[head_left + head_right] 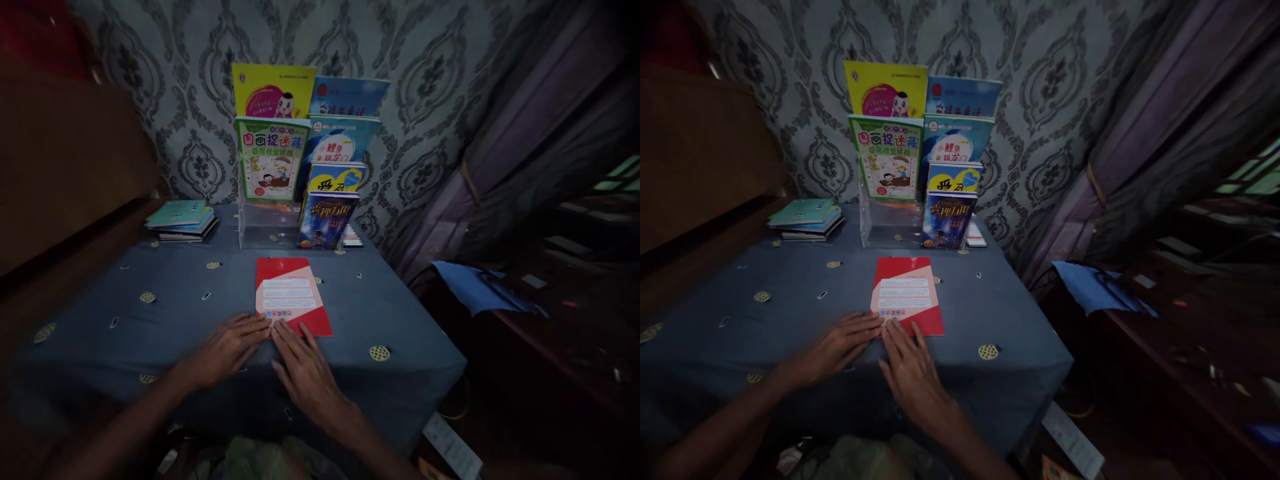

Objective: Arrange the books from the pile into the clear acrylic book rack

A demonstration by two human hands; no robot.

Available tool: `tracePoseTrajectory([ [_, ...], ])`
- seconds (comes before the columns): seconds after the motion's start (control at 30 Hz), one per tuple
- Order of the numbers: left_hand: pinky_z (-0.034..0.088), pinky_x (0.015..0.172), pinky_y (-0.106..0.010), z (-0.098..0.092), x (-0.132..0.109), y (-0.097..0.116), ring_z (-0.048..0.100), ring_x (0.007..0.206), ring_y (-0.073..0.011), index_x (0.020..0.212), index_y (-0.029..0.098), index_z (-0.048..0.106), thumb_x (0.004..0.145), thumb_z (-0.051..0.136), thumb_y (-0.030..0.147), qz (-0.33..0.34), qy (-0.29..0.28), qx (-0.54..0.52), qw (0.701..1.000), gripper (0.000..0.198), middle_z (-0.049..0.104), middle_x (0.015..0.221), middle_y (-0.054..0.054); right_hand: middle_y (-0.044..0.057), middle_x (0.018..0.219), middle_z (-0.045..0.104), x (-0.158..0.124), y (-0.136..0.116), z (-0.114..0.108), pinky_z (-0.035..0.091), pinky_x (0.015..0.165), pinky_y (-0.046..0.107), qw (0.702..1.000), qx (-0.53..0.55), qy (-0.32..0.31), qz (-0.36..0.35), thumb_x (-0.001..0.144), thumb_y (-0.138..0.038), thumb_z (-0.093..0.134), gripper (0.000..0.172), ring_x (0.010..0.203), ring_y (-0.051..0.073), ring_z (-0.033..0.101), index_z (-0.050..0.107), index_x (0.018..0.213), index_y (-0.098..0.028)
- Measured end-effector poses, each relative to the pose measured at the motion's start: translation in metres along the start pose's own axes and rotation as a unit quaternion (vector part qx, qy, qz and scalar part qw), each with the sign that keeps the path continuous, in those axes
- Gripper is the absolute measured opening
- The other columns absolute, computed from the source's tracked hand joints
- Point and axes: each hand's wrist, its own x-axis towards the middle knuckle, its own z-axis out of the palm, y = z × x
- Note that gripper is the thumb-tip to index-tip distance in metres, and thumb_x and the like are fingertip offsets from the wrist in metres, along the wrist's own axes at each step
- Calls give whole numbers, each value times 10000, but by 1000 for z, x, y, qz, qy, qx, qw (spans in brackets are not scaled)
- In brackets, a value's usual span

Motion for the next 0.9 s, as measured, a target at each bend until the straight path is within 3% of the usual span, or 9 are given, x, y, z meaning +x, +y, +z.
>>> tracePoseTrajectory([
  [0.43, 452, 1114, -449, 4, -2, -2, 570, 1298, -201, 1375, 248, 547, 972, 497, 161, 10, 29, 4, 1000, 415, 608, 1394, -83, 85, 1407, 597, -48, 43, -18, 430, 1132, 498, 994, -53, 66, 70, 1005, -197, 427, 474, 1314, 217, 552, 443, 1477, -240],
  [0.77, 441, 1121, -442, 2, 0, -1, 579, 1287, -192, 1375, 249, 547, 985, 476, 181, -3, 12, 13, 1000, 402, 611, 1392, -66, 98, 1327, 658, -42, 48, -23, 418, 1129, 522, 995, -44, 46, 79, 1008, -217, 432, 379, 1250, 223, 609, 581, 1356, -223],
  [0.9, 454, 1111, -433, 2, 0, -1, 596, 1267, -195, 1356, 245, 559, 987, 477, 189, 1, 27, 22, 999, 382, 624, 1377, -71, 107, 1335, 650, -37, 55, -22, 439, 1110, 530, 994, -30, 40, 93, 1013, -246, 423, 390, 1260, 231, 601, 568, 1374, -219],
])
